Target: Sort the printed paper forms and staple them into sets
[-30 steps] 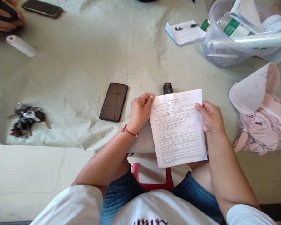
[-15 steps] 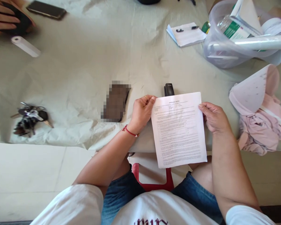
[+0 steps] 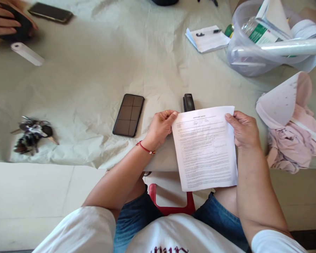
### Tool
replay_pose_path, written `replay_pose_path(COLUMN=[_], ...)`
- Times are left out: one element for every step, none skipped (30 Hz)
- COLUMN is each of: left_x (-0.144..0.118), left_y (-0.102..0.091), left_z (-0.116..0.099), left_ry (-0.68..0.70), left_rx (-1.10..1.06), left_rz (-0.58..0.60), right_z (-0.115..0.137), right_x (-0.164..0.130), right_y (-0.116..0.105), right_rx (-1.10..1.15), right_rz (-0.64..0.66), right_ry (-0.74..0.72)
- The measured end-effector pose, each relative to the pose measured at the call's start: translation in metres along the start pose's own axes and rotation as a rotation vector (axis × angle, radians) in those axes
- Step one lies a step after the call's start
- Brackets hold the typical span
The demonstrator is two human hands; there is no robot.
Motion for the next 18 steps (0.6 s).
replay_pose_path(left_x=[-0.001,-0.002,-0.003,-0.004,-0.006,-0.007,-0.007,-0.008,-0.008,-0.008,-0.008,-0.007,-0.007,-0.007,-0.006,-0.006,-0.007,-0.007], left_y=[-0.002,-0.003,-0.005,-0.007,-0.008,-0.009,-0.009,-0.009,-0.008,-0.007,-0.006,-0.006,-0.005,-0.005,-0.004,-0.004,-0.004,-0.003], left_z=[-0.002,-0.004,-0.006,-0.007,-0.008,-0.009,-0.009,-0.009,-0.009,-0.009,-0.009,-0.009,-0.009,-0.009,-0.009,-0.009,-0.009,-0.009], left_ry=[-0.04,-0.075,-0.099,-0.115,-0.126,-0.127,-0.116,-0.092,-0.059,-0.021,0.015,0.041,0.054,0.054,0.044,0.026,0.002,-0.025], left_rx=[0.026,0.066,0.109,0.153,0.2,0.25,0.302,0.358,0.414,0.464,0.503,0.529,0.541,0.539,0.526,0.504,0.476,0.443], left_rz=[0.044,0.094,0.126,0.144,0.145,0.13,0.108,0.084,0.063,0.048,0.04,0.039,0.042,0.051,0.064,0.08,0.093,0.101], right_z=[0.0,0.0,0.0,0.0,-0.001,-0.002,-0.002,-0.003,-0.004,-0.004,-0.005,-0.005,-0.005,-0.005,-0.005,-0.005,-0.005,-0.005], right_x=[0.001,0.002,0.002,0.003,0.003,0.003,0.002,0.002,0.002,0.001,0.001,0.001,0.001,0.001,0.001,0.001,0.002,0.002], right_y=[-0.004,-0.008,-0.011,-0.014,-0.016,-0.017,-0.018,-0.019,-0.019,-0.019,-0.019,-0.02,-0.02,-0.02,-0.02,-0.02,-0.02,-0.02], right_rx=[-0.01,-0.022,-0.034,-0.043,-0.048,-0.049,-0.05,-0.05,-0.051,-0.054,-0.059,-0.065,-0.07,-0.075,-0.078,-0.078,-0.076,-0.076], right_rz=[0.002,0.001,0.0,0.004,0.013,0.026,0.04,0.052,0.062,0.067,0.07,0.074,0.078,0.082,0.084,0.084,0.081,0.072], right_ry=[-0.019,-0.038,-0.051,-0.055,-0.047,-0.031,-0.011,0.01,0.03,0.047,0.059,0.068,0.074,0.075,0.071,0.064,0.054,0.038])
Point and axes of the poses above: each hand's wrist, its own x-axis towards the middle knuckle, its own y-axis out of the palm, z = x × y, the point moved 2 cm from there along x, towards the middle knuckle, and after that the axes turned 12 degrees about -y, right-handed, at the moved point
